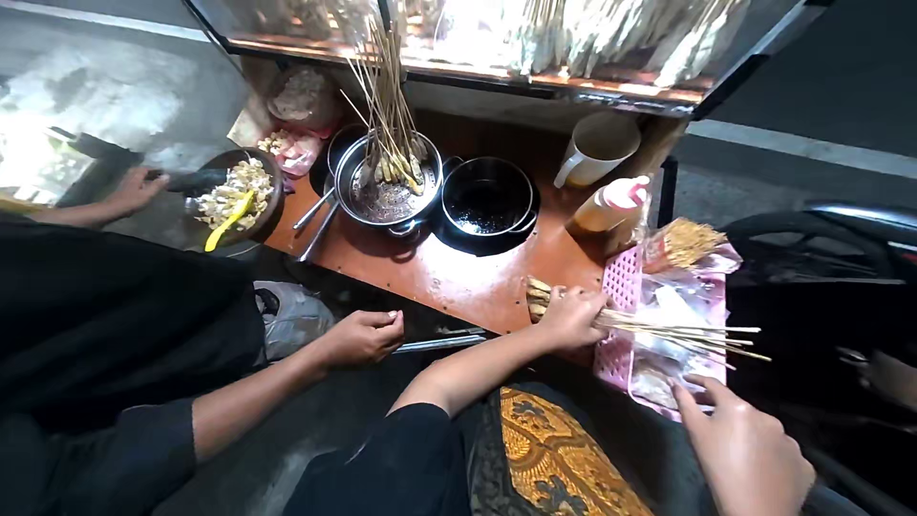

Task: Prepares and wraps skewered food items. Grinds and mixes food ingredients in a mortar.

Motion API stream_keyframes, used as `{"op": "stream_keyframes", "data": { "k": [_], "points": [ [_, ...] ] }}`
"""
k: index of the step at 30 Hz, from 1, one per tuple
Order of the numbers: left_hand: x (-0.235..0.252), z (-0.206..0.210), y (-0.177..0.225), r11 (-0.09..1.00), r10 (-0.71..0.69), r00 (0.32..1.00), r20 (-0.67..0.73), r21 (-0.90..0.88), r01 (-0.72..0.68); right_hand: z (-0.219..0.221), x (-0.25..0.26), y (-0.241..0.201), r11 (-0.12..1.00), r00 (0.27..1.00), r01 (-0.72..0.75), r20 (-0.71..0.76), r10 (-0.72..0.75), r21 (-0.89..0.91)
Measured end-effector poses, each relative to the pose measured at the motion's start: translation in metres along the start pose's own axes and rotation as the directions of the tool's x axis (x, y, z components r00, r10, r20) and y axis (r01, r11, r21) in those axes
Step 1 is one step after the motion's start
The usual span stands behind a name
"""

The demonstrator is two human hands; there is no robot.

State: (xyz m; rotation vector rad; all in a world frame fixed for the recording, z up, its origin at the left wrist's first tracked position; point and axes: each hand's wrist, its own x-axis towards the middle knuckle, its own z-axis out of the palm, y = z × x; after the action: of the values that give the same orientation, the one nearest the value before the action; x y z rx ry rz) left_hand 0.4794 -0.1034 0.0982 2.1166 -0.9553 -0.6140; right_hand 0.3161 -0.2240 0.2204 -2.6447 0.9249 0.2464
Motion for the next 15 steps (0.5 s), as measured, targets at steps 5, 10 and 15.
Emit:
{"op": "stream_keyframes", "data": {
  "k": [5, 10, 15],
  "points": [
    [-0.018, -0.004, 0.009, 0.989, -0.144, 0.981, -0.13, 0.004, 0.145, -0.029, -0.01, -0.024, 0.94, 0.934, 0.341, 0.113, -0.34, 0.014],
    [-0.052, 0.009, 0.024, 0.957, -0.29, 0.915, -0.281, -0.053, 0.286, -0.021, -0.008, -0.029, 0.664, 0.64, 0.742, 0.194, -0.744, 0.098],
    [-0.148, 0.036, 0.012, 0.888, -0.459, 0.828, -0.321, -0.201, 0.414, -0.01, -0.037, -0.027, 0.479, 0.444, 0.821, 0.18, -0.878, 0.312]
  ]
}}
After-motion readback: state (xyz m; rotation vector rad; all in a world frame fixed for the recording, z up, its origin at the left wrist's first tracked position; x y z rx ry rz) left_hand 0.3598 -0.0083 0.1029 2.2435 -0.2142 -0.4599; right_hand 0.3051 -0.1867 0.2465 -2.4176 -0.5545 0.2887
